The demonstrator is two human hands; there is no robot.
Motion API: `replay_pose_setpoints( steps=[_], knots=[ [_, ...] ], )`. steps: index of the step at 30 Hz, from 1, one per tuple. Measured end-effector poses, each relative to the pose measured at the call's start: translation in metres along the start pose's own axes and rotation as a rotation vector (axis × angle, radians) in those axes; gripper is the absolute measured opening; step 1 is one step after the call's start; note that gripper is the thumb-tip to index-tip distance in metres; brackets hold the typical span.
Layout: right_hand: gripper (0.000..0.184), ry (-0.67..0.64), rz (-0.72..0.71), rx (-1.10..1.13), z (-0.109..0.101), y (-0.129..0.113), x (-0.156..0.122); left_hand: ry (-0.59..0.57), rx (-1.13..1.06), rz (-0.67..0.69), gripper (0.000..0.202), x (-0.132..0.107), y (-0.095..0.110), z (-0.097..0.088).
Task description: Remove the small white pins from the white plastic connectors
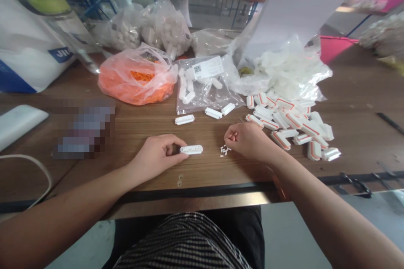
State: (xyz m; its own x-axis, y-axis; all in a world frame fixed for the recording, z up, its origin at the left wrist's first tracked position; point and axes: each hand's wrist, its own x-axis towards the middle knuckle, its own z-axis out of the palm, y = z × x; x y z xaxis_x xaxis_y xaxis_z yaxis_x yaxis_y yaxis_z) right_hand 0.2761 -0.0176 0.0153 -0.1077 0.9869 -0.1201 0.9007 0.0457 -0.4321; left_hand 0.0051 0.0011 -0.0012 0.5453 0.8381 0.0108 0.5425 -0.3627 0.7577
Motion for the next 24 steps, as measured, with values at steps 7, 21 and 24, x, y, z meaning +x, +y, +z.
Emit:
replay_pose_setpoints(
  steps=[7,21,24],
  knots=[
    [0.015,-0.046,-0.052,0.512,0.009,-0.032,-0.004,-0.003,-0.001,0.002,0.012,0.000,0.001,0.000],
    [0.018,-0.120,-0.205,0.530,0.032,-0.047,-0.001,-0.002,0.007,0.024,0.012,0.000,0.001,-0.001],
    [0.018,-0.104,-0.239,0.492,0.030,-0.049,-0.002,0.000,0.008,0.022,0.012,0.000,0.001,0.000]
  ],
)
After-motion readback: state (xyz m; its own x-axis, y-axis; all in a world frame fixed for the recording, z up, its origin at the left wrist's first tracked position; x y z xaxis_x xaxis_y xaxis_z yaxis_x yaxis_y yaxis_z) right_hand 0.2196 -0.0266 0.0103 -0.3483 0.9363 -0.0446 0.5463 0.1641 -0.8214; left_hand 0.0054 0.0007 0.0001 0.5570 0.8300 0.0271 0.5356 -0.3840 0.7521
